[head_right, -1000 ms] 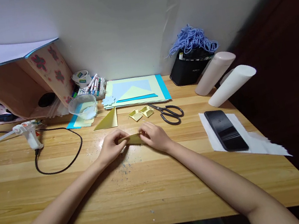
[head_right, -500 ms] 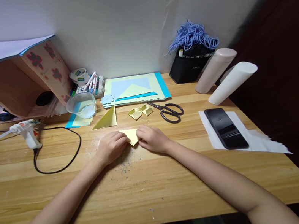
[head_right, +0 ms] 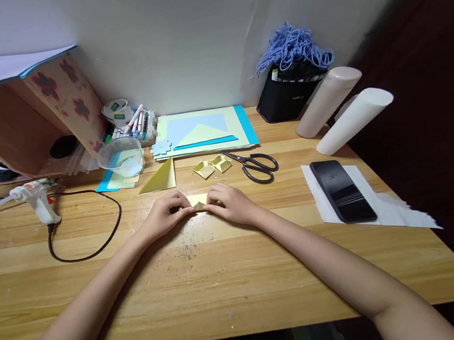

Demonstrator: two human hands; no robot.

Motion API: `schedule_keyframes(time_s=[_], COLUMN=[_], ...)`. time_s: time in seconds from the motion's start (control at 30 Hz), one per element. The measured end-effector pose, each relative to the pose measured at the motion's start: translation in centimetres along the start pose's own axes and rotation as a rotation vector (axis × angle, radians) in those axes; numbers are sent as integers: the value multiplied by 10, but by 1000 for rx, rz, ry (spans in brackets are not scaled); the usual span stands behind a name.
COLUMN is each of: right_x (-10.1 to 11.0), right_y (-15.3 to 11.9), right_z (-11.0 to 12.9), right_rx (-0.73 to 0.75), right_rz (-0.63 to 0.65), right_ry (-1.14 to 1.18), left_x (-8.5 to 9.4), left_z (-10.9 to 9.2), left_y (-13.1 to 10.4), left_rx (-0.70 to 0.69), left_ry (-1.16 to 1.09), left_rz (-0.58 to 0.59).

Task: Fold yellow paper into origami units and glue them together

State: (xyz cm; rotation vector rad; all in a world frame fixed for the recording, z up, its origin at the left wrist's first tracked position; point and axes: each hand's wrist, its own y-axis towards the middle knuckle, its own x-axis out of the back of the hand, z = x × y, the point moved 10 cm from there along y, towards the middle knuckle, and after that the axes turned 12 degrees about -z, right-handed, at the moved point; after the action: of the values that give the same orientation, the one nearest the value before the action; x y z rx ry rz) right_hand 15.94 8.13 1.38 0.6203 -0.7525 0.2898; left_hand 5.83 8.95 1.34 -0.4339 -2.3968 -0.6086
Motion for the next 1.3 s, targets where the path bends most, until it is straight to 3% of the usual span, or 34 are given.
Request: schedule_keyframes(time_s=[0.2, 0.57, 1.0, 1.3], right_x=[2, 2, 5, -1], right_y=[0, -1, -1, -2], right_z=[-10, -14, -13, -16], right_rx=[-94, -90, -142, -187], right_rz=[-62, -122, -104, -98], right_ry=[-155, -326, -225, -377], left_x=[5, 1, -2, -3], left_z=[5, 5, 7, 9], left_y=[1, 0, 2, 2], left_rx=[63, 51, 94, 106], left_ry=[174, 407, 432, 454], left_rz=[-108, -112, -81, -72])
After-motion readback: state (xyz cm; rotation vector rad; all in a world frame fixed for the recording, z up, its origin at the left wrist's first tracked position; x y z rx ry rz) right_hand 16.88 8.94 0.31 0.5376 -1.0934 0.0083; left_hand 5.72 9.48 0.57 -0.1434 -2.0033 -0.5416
